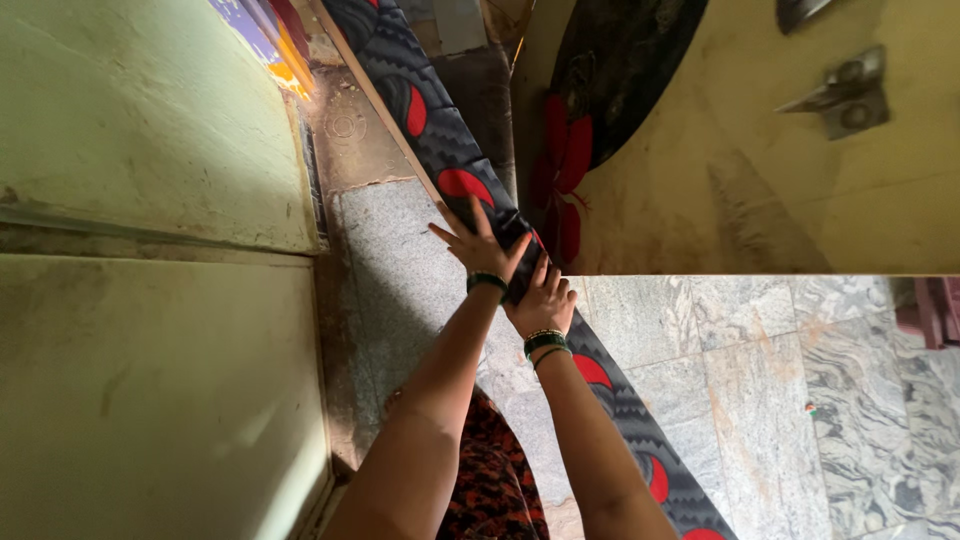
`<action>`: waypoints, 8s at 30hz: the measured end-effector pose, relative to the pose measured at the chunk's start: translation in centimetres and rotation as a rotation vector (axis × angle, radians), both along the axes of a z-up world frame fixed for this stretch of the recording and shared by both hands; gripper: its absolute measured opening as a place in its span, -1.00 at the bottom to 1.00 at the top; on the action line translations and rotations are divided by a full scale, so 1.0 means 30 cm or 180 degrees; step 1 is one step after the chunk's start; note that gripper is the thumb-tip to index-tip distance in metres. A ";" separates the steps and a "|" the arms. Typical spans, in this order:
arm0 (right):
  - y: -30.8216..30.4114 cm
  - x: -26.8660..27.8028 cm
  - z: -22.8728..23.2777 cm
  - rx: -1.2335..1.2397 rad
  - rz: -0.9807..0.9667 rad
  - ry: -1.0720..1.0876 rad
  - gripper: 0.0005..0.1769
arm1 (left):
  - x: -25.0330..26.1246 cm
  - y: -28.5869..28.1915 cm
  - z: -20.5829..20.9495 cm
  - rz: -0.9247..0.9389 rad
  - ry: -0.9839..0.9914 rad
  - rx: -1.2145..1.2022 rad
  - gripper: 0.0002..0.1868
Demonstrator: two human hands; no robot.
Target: The person grips and lifts a large patterned cushion from the floor, carries it through a doorway, and places it into the base of a wooden bench.
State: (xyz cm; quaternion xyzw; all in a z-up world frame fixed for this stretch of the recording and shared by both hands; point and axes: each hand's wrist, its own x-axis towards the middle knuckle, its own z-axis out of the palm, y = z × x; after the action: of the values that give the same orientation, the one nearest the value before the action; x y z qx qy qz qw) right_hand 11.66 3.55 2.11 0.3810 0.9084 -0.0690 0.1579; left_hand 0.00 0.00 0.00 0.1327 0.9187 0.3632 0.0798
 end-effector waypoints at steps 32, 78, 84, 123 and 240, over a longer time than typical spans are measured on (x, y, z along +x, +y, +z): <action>-0.015 -0.485 -0.080 -0.0220 0.0403 0.0219 -0.41 | -0.534 0.056 -0.213 0.0390 -0.0546 0.0407 0.26; -0.029 -0.993 -0.402 0.0539 0.0486 0.0731 -0.07 | -0.811 -0.103 -0.247 0.0024 -0.1851 0.0047 -0.16; -0.086 -0.850 -0.162 0.0247 0.0616 0.0375 0.46 | -0.674 -0.166 -0.307 -0.1140 -0.0730 -0.0099 -0.43; -0.060 -0.017 -0.157 -0.0726 0.0409 0.0977 0.11 | 0.180 -0.229 -0.368 -0.0664 -0.0722 0.0511 -0.12; -0.226 1.498 -0.139 0.0106 0.1548 0.1755 0.15 | 1.638 -0.366 -0.225 -0.0045 -0.0835 0.0202 -0.07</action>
State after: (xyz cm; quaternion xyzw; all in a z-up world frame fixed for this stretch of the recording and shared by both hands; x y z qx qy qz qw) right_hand 56.58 -3.22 -2.05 0.1235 0.9818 -0.1147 -0.0872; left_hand 49.15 -10.97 -6.74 0.0931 0.8875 0.4057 0.1976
